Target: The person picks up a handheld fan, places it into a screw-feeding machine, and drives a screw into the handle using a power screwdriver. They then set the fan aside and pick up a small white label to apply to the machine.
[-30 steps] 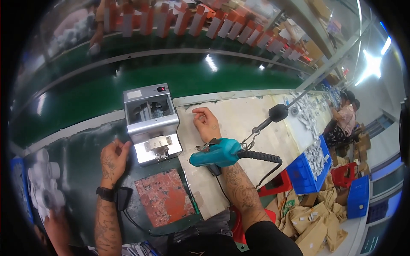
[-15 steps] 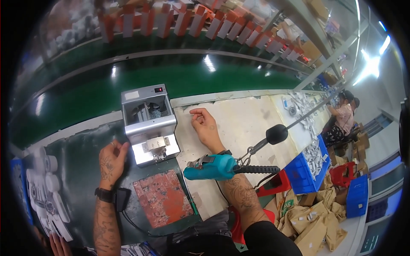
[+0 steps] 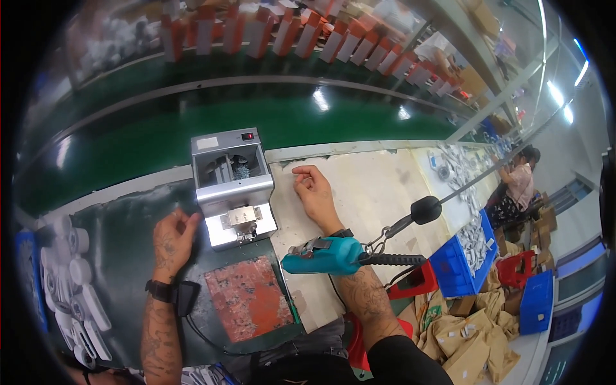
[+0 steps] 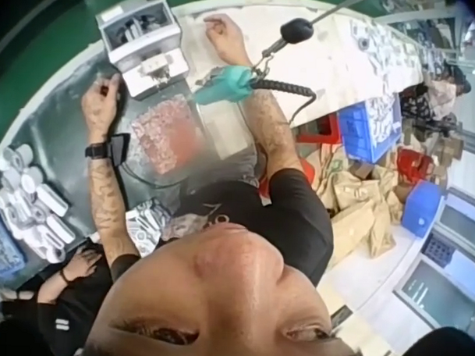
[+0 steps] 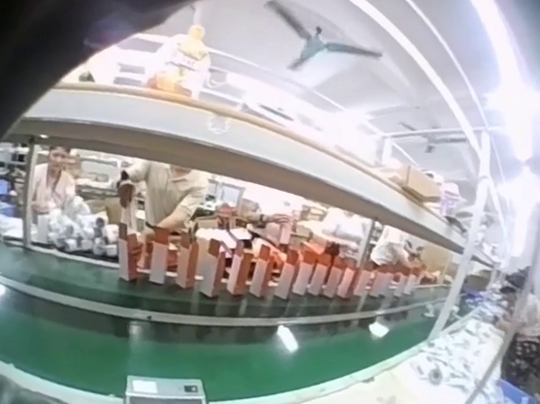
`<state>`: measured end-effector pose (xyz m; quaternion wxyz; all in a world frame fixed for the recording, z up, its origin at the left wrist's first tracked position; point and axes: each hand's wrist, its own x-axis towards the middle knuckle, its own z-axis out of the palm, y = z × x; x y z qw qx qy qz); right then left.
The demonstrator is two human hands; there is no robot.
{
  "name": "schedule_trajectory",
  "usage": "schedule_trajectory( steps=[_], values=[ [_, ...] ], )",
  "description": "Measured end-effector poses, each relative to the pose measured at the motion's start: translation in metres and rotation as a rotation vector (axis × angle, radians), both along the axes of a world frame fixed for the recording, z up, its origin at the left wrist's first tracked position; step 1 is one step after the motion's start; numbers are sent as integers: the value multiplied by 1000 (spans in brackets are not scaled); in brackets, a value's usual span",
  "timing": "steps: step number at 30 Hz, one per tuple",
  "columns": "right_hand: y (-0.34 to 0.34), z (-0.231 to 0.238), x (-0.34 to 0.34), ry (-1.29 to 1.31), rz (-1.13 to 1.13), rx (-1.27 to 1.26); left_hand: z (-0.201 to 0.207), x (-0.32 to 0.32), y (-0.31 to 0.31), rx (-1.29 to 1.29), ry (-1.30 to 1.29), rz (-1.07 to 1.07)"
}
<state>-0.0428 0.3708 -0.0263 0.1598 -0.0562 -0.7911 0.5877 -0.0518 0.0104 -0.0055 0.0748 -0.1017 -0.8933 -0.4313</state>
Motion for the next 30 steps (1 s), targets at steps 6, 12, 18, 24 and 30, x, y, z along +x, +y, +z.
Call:
schedule_trajectory(
  steps=[6,12,18,24,30],
  values=[
    [5,-6,-4,34,12,-18,3,1,0,-11,3,-4],
    [2,-11,-5,17,-27,-12,8,4,-1,-10,-41,2],
    [20,-38,-15,124,-13,68,-9,-1,-2,30,50,-29],
    [14,-8,-1,-3,44,-147,12,2,4,13,-60,-15],
    [-5,6,1,-60,39,-70,10,6,-5,9,-24,-3]
  ],
)
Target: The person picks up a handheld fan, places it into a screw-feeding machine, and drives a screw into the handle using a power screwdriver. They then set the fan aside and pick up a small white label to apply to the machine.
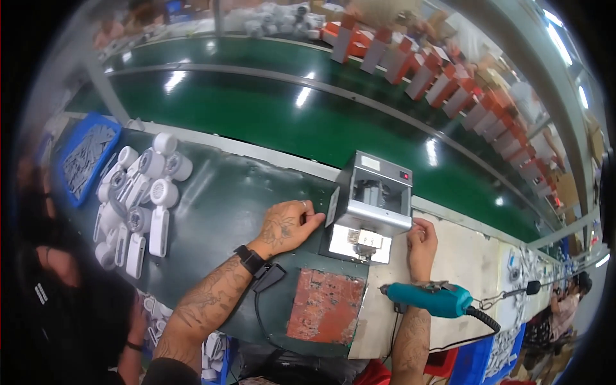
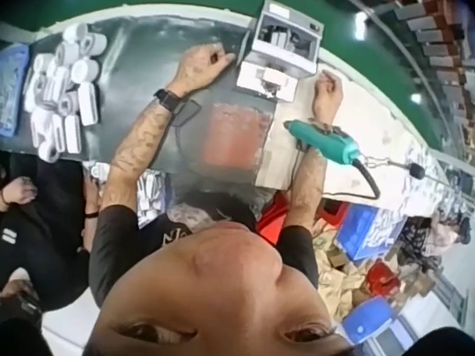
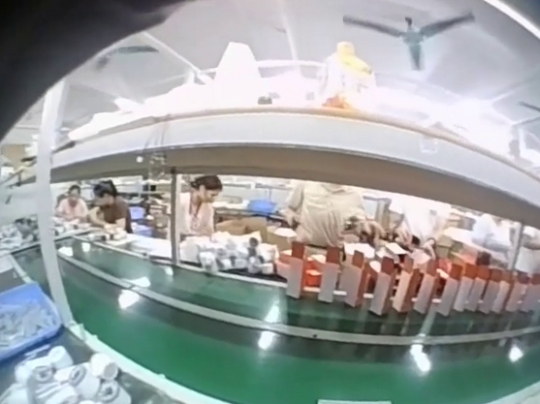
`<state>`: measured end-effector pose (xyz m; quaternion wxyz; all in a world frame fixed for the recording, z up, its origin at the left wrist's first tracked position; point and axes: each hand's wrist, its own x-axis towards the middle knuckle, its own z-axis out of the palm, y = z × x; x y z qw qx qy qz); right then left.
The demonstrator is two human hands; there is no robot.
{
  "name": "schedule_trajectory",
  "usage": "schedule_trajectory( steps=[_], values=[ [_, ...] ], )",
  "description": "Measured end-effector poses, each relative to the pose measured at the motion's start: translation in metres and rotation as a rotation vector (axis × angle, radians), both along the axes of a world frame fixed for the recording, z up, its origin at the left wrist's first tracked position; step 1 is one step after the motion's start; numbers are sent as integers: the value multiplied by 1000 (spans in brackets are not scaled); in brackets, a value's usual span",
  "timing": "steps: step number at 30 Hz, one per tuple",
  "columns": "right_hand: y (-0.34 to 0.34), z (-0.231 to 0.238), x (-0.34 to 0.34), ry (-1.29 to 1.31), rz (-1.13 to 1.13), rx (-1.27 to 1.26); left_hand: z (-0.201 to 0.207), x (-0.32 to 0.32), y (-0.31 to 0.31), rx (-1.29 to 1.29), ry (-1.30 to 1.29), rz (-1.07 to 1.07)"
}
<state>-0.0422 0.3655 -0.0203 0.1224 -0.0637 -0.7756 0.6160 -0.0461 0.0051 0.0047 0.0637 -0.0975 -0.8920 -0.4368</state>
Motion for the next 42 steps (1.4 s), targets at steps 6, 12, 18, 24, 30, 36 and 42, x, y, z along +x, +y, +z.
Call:
schedule_trajectory(
  steps=[6,12,18,24,30,36,42],
  values=[
    [12,-11,-2,51,-24,-90,-5,0,3,5,52,-20],
    [15,-12,-1,19,-26,-71,5,3,2,-29,-49,-52],
    [11,-11,-3,27,-38,-84,6,2,0,-16,-70,-50],
    [8,-9,-3,2,-42,-47,-4,1,-1,8,27,-34],
    [12,-8,-1,10,-58,10,-4,-3,4,24,31,-68],
    [14,-27,-9,78,-31,176,-14,-2,-1,39,106,-25],
    [17,-21,-3,66,-86,84,-7,-3,12,5,44,-59]
  ],
)
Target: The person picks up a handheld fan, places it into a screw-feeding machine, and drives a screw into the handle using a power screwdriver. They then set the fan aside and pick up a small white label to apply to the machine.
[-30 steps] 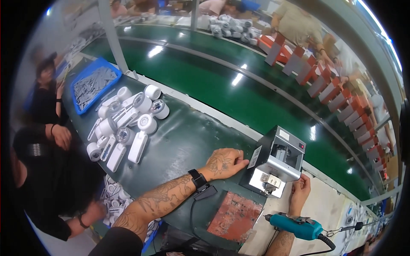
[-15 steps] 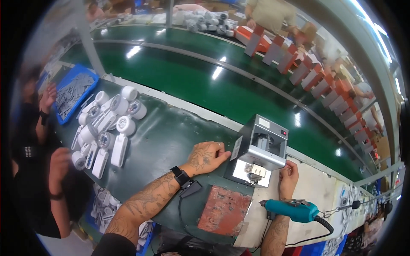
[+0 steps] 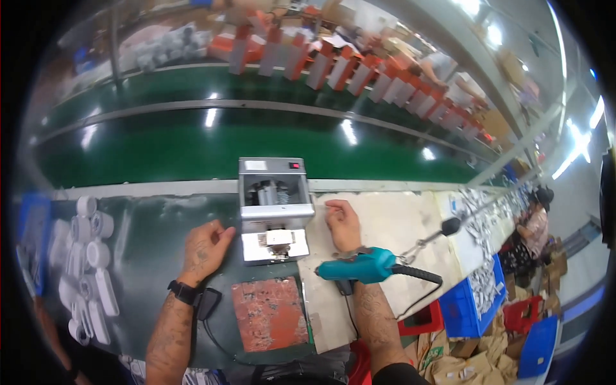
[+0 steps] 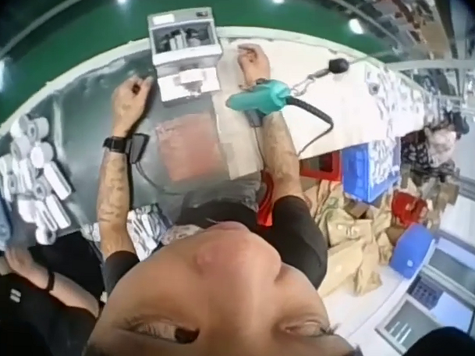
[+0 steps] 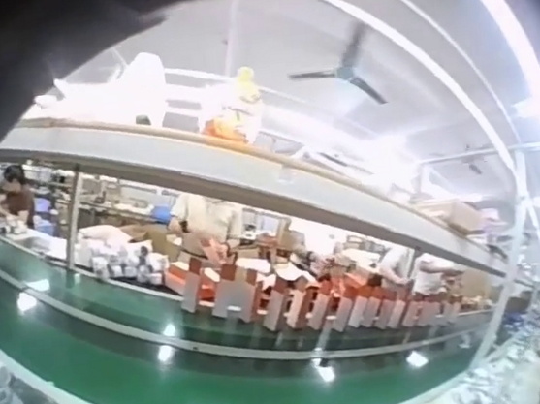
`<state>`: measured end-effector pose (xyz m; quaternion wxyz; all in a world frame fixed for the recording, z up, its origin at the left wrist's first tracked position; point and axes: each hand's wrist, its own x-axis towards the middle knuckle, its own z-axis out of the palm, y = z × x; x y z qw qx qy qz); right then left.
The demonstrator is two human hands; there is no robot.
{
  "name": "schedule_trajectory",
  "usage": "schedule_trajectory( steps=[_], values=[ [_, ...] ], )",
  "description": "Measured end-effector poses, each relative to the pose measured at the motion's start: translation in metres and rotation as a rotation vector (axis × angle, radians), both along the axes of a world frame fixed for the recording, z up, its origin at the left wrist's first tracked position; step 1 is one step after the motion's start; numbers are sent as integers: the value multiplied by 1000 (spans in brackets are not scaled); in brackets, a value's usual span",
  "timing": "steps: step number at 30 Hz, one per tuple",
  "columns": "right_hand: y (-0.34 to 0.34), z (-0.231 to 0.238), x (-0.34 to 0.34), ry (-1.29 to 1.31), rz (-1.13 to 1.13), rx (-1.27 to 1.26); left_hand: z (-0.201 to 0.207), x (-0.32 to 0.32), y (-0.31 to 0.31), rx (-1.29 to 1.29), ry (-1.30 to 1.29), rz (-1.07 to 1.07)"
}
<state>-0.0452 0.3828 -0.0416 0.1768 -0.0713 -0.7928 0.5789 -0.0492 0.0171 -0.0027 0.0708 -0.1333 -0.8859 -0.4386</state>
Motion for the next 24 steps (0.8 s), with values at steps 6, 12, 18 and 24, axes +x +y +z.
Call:
schedule_trajectory(
  steps=[6,12,18,24],
  values=[
    [-11,7,1,0,33,-15,7,2,-10,-14,-59,54],
    [-10,12,3,-4,43,2,5,1,-5,-4,-37,61],
    [-10,11,2,-1,65,-18,5,2,-7,-19,-11,57],
    [-11,11,1,2,68,-33,5,1,-8,-34,7,44]
  ],
)
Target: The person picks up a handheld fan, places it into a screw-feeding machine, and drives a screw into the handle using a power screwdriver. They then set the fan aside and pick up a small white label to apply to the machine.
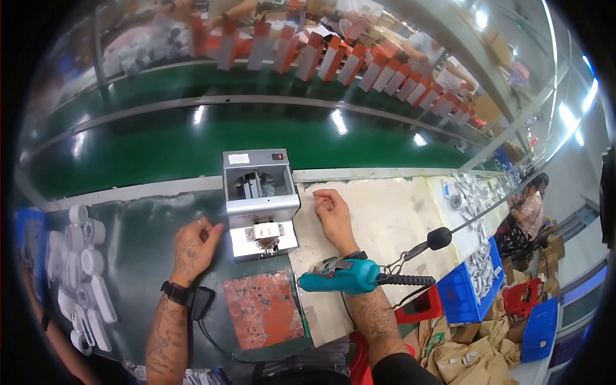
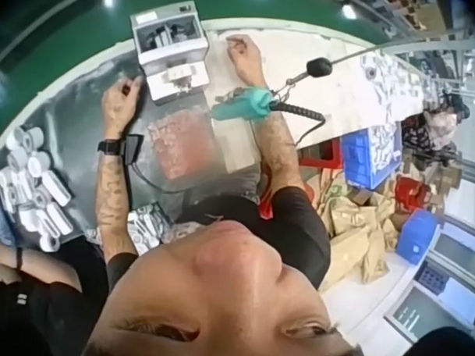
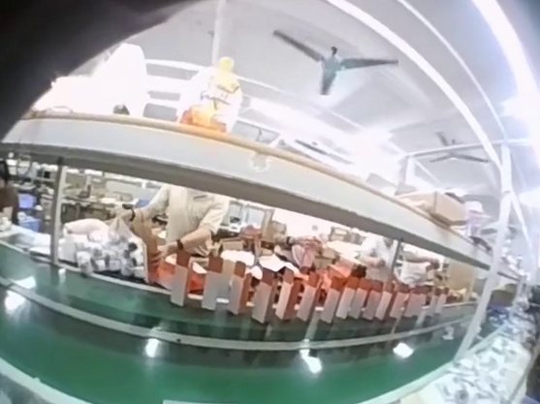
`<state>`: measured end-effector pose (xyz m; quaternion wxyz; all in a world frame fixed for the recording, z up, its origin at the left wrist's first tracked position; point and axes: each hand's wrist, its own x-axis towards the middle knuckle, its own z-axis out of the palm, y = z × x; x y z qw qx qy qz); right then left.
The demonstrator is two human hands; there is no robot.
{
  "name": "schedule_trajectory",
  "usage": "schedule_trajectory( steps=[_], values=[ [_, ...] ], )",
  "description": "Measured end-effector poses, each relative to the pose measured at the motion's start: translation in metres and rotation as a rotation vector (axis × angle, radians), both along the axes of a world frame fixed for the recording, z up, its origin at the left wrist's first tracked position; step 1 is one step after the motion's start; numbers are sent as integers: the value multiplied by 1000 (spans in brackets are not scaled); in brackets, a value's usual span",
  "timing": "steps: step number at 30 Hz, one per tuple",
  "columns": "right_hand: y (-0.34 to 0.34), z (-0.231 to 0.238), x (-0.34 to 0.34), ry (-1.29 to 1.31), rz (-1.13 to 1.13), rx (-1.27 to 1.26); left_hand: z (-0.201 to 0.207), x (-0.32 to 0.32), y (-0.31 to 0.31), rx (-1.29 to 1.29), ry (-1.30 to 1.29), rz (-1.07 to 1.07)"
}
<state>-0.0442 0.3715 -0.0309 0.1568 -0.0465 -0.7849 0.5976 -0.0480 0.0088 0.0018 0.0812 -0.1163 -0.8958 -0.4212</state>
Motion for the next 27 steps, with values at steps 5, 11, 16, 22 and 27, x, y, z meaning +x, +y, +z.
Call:
schedule_trajectory(
  steps=[5,11,16,22,27],
  values=[
    [5,2,2,5,7,13,-2,-1,5,36,-18,0],
    [-8,-13,-7,61,-9,-19,-17,-3,-6,46,28,39],
    [3,-7,-3,-2,-47,10,-2,-1,7,37,-40,12],
    [5,-12,-5,-39,-81,61,0,0,5,17,-29,22],
    [4,-13,-6,-19,-71,79,-6,-1,3,18,-8,28]
  ],
)
